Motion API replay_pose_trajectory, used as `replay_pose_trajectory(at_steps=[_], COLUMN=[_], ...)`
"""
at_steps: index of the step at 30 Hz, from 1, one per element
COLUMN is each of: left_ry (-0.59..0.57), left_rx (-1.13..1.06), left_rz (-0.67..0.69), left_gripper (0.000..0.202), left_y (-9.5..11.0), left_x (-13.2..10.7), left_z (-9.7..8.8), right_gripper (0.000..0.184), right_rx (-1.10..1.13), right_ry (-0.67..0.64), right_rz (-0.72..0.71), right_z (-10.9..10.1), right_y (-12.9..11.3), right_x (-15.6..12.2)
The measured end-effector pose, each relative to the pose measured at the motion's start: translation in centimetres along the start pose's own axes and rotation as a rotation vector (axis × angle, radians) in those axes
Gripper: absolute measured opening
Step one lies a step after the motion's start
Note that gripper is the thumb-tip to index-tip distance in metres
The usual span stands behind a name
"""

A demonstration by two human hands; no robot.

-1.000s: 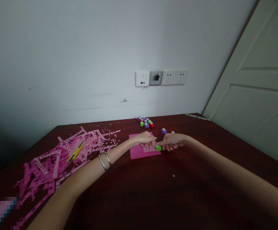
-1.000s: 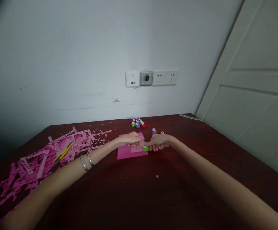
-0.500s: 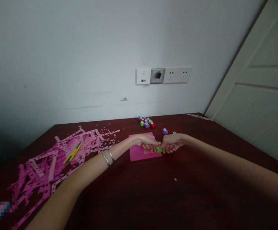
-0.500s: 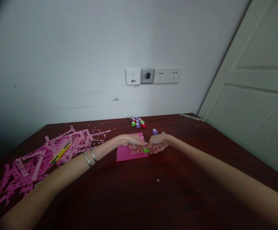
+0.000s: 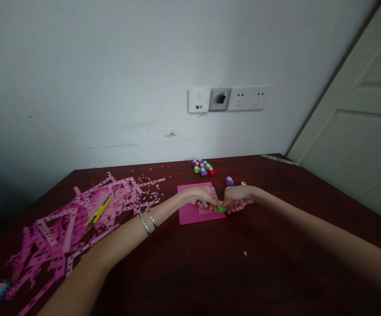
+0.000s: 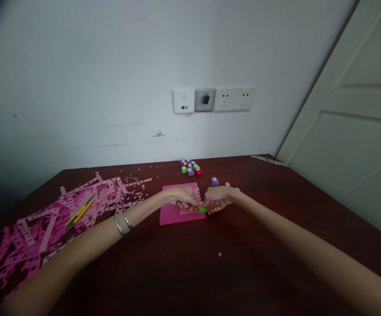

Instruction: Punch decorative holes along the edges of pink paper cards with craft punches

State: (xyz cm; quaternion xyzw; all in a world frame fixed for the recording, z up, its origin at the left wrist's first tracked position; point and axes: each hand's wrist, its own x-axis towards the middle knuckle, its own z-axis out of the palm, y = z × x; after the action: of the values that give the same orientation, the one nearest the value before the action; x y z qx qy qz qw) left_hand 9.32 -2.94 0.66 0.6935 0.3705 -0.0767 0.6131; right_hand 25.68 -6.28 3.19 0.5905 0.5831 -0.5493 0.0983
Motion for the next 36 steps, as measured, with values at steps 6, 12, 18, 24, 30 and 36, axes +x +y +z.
replay_pose_trajectory(at_steps=[6,12,18,24,30,36], left_ry=[0.095,0.301,0.584,0.549,0.344,0.310], left_rx=[0.135,0.308,0.500,0.916,1.053,1.030], left_rz=[0.086,0.268,0.503,0.437,0.362,0.294], left_gripper=[0.034,0.036,0.026,0.055,0.068,0.070], left_y=[0.3,0.1,-0.1,-2.3,-4.5,-4.4], left_x=[-0.7,-1.6,-4.1,-5.9,-5.8,-6.2], left_z=[0.6,1.0,0.4,0.4,0.3,0.4], right_gripper=[0.027,0.048,0.044,0.030,0.033,0.025], right_rx=[-0.022,-0.106,-0.176,-0.332,-0.441,-0.456], right_ry=[0.025,0.202,0.441,0.605,0.577,0.577], right_rz=[-0.065,-0.150,-0.354,-0.664,-0.708,-0.673], right_z=[-0.1,1.4,2.0,2.3,2.6,2.4], right_y=[0.6,1.2,1.5,3.3,4.0,3.6], right_x=[-0.2,-1.2,-3.5,-1.8,-0.1,-1.0])
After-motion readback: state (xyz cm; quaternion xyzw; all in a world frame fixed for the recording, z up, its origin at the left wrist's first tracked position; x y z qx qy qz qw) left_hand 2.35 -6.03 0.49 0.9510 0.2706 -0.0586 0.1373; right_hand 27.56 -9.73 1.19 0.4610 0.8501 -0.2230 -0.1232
